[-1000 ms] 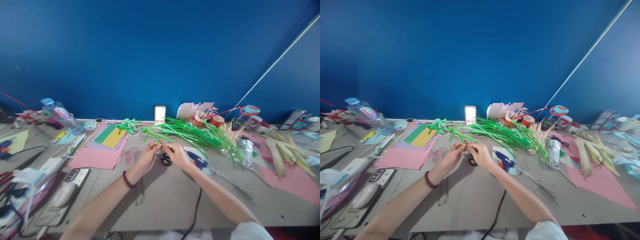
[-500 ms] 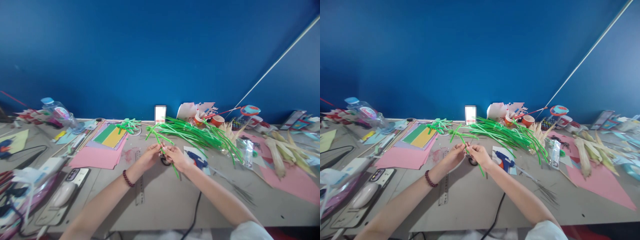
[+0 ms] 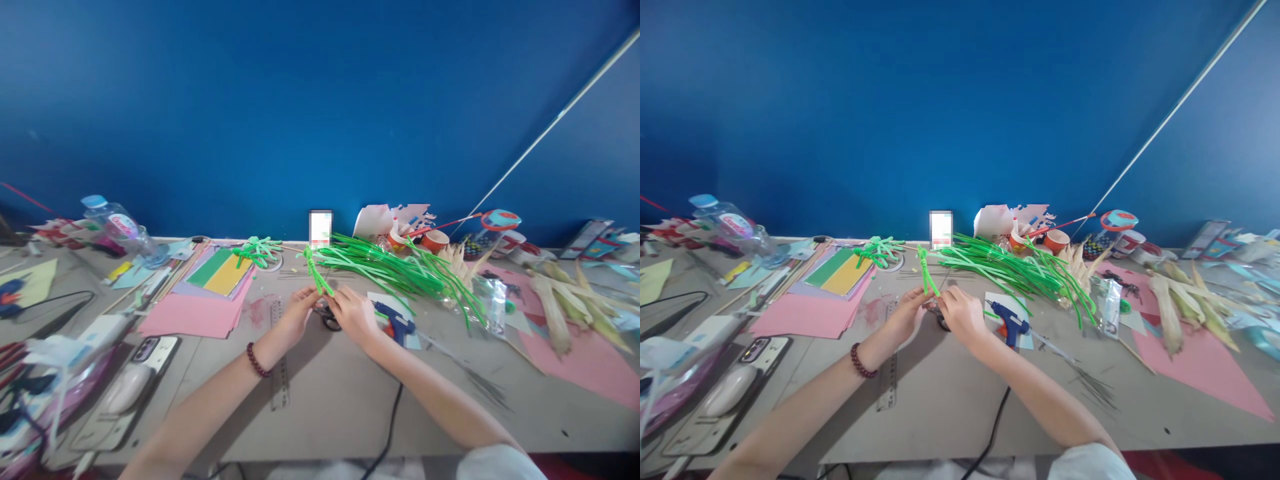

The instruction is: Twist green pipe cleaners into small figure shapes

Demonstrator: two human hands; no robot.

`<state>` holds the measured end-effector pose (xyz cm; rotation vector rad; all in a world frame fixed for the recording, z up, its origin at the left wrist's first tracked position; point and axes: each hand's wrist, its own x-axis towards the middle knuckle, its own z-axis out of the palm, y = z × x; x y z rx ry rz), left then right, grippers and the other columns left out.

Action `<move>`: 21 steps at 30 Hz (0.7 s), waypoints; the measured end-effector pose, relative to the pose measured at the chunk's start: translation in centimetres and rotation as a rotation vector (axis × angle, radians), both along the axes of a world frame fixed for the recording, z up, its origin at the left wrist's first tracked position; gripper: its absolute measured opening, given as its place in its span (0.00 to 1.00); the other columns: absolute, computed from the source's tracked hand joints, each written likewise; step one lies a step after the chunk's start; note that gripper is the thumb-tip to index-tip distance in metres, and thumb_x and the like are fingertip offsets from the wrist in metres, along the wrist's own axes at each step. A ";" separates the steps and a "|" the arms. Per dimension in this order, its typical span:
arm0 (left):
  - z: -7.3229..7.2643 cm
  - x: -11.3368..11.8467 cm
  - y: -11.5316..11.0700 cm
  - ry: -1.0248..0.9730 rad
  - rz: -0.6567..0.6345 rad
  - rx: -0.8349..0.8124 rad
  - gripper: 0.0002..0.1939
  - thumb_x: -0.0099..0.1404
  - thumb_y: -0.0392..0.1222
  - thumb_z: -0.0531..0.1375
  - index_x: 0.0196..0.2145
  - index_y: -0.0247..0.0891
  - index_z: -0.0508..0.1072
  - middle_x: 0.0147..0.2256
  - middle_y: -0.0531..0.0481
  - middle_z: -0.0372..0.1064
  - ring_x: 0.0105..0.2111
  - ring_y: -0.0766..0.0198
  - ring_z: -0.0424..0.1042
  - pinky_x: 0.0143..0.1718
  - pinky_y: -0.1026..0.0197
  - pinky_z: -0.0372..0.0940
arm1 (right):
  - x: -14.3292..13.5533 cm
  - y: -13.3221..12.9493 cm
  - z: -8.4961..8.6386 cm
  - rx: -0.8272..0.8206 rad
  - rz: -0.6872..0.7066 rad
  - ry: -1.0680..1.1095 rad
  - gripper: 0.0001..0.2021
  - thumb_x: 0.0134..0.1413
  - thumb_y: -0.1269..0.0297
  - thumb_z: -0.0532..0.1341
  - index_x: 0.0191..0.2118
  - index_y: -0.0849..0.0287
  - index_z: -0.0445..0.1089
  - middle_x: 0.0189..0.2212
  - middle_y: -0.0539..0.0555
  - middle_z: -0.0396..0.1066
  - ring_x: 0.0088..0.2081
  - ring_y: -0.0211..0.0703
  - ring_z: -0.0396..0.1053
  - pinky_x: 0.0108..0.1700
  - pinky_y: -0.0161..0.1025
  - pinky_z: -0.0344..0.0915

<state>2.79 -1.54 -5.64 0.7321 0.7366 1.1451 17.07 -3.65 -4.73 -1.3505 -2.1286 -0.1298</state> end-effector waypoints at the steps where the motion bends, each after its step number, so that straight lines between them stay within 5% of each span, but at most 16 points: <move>1: 0.1 0.0 0.0 -0.008 -0.005 0.020 0.10 0.46 0.40 0.70 0.25 0.35 0.75 0.23 0.54 0.69 0.24 0.70 0.64 0.30 0.65 0.57 | 0.1 0.1 0.2 -0.019 0.034 0.005 0.17 0.63 0.62 0.50 0.29 0.59 0.72 0.25 0.54 0.68 0.28 0.39 0.66 0.28 0.34 0.54; 8: 1.1 -0.4 -0.1 -0.024 -0.028 0.094 0.13 0.45 0.43 0.70 0.27 0.36 0.74 0.28 0.52 0.69 0.32 0.67 0.65 0.36 0.63 0.58 | 1.4 1.0 2.3 -0.249 0.343 0.255 0.10 0.61 0.63 0.54 0.38 0.57 0.72 0.31 0.55 0.70 0.34 0.41 0.67 0.37 0.35 0.61; 15: 1.6 -0.5 0.0 -0.100 -0.137 0.102 0.12 0.46 0.43 0.70 0.27 0.38 0.74 0.28 0.52 0.68 0.31 0.66 0.65 0.37 0.62 0.59 | 1.0 1.2 2.3 -0.376 0.364 0.572 0.10 0.57 0.62 0.55 0.31 0.58 0.72 0.28 0.54 0.70 0.33 0.42 0.66 0.37 0.38 0.62; 21: 1.6 -0.2 -0.2 -0.187 -0.224 0.034 0.14 0.45 0.44 0.71 0.26 0.36 0.74 0.25 0.53 0.67 0.29 0.65 0.66 0.35 0.61 0.60 | -0.1 1.0 1.0 -0.917 0.388 1.096 0.16 0.47 0.50 0.62 0.26 0.61 0.69 0.18 0.46 0.60 0.16 0.29 0.50 0.19 0.30 0.46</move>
